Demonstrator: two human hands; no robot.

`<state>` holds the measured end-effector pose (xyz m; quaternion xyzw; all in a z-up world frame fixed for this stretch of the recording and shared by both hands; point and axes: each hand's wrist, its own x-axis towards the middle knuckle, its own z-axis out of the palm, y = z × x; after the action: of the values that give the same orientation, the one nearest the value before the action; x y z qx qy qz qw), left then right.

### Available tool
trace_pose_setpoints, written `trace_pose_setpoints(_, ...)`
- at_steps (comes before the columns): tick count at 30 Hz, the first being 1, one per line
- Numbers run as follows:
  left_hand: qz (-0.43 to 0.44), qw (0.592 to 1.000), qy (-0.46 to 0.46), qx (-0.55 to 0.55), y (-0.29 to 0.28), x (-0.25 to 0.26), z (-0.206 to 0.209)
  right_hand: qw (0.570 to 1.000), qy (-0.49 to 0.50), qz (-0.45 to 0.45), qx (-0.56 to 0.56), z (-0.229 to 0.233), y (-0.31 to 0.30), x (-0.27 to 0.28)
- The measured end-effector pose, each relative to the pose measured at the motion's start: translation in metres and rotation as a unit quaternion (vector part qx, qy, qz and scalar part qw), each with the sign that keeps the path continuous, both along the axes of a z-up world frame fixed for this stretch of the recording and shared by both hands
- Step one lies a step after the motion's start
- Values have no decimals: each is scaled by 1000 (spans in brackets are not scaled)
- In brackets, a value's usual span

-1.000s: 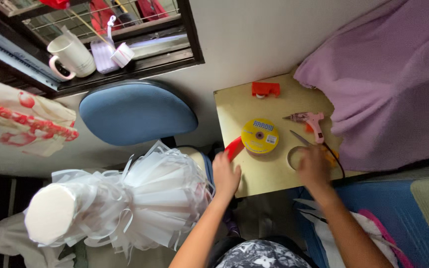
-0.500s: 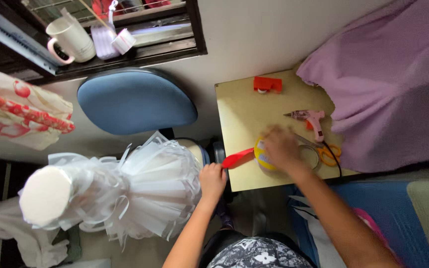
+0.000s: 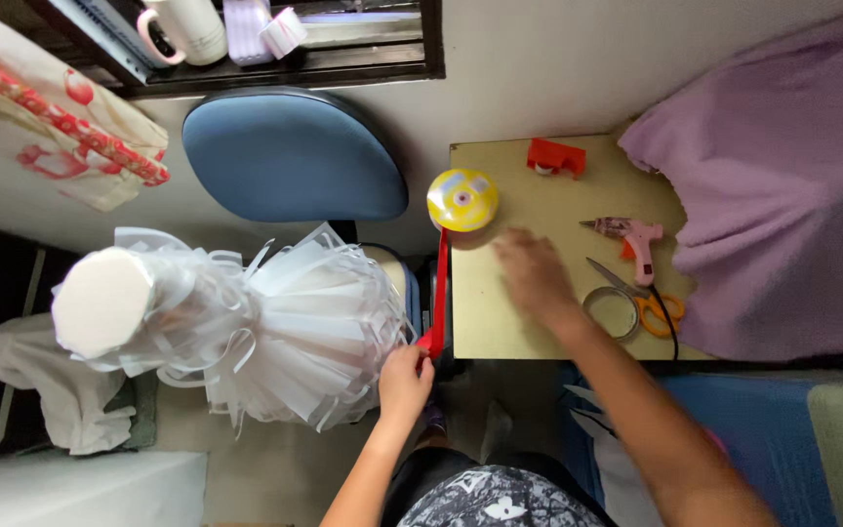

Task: The person wraps a cylindrical object with white tissue paper, secures it with clear tape, and ties a red ribbon around the middle. They use a tape dispenser and scissors to cut the ribbon and tape.

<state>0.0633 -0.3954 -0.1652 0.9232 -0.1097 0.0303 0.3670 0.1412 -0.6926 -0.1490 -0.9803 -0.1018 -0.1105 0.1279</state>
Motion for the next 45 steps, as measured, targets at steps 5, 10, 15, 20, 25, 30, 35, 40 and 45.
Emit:
trace_pose_setpoints(5, -105, 990, -71, -61, -22, -11, 16, 990, -41, 64, -117, -7, 60, 76)
trace_pose_setpoints(10, -66, 994, 25, -87, -33, 0, 30, 984, 124, -70, -104, -26, 61, 126)
trace_pose_setpoints(15, -80, 987, 138, -18, -11, -4, 40, 983, 11, -131, -130, -37, 23, 76)
trace_pose_setpoints(20, -87, 980, 165, 63, -6, 26, 29, 973, 30, -229, 26, -10, -46, -13)
trace_pose_setpoints(25, -89, 995, -8, -44, -68, 93, -1, 876, 210, -430, -53, -2, -113, -116)
trace_pose_setpoints(30, -77, 995, 53, -26, -128, 139, -4, 912, 133, -383, -66, -33, -136, -141)
trace_pose_setpoints(35, -93, 987, 130, 20, -141, 150, -14, 925, 132, -349, -78, -45, -137, -156)
trace_pose_setpoints(40, -66, 993, 78, -53, -141, 147, -57, 938, 59, -342, 0, -31, -135, -158)
trace_pose_setpoints(45, -36, 918, 286, -271, -142, 138, -98, 888, 228, -400, 16, -29, -150, -158)
